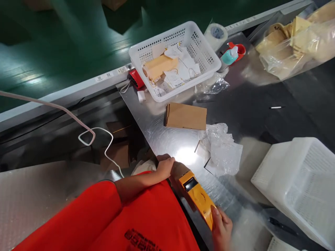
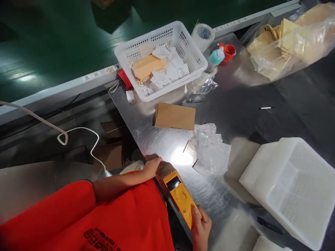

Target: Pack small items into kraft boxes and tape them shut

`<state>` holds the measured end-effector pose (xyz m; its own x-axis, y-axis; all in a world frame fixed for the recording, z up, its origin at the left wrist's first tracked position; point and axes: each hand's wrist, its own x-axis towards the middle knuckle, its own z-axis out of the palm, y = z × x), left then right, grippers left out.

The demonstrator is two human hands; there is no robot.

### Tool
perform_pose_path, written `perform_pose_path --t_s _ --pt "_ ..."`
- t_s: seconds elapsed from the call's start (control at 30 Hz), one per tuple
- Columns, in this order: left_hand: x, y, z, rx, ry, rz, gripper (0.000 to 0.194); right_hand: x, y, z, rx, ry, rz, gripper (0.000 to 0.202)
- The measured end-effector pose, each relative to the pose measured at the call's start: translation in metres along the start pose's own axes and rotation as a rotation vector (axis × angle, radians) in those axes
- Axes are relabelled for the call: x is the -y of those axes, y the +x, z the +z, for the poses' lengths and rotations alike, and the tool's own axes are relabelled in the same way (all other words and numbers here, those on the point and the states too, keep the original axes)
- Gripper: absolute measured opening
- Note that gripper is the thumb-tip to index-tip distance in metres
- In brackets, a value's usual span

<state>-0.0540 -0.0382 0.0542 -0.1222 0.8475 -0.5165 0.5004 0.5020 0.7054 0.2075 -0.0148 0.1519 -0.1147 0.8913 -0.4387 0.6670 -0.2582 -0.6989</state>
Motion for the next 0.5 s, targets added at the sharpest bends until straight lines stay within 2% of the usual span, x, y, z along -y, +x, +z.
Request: perform_pose_path --t_s 0.07,0.17,0.2,0.27,0.33,0.43,0.5 --pt "0.001 -0.009 -0.007 0.028 0.017 0.109 0.048 0.002 0.0 0.002 -0.037 0.019 0.01 0.054" --pt "0.003 -0.021 -0.009 0.196 0.061 0.39 0.082 0.006 0.001 0.005 -0.049 0.024 0.006 0.055" --pt "0.004 -0.023 -0.008 0.248 0.081 0.441 0.093 0.007 0.001 0.006 -0.041 0.023 0.007 0.056" --pt "0.005 -0.021 -0.007 0.285 0.11 0.414 0.108 0.01 0.001 0.007 -0.018 0.026 0.014 0.057" --pt "0.003 -0.016 -0.008 0.266 0.097 0.374 0.117 0.012 0.002 0.007 0.006 0.026 0.018 0.057" --pt "-0.007 -0.003 -0.015 0.292 -0.026 0.473 0.127 0.016 0.002 0.009 0.025 0.04 0.016 0.057" --pt "-0.014 0.006 -0.021 0.348 -0.114 0.539 0.12 0.022 0.003 0.011 0.037 0.075 0.023 0.057"
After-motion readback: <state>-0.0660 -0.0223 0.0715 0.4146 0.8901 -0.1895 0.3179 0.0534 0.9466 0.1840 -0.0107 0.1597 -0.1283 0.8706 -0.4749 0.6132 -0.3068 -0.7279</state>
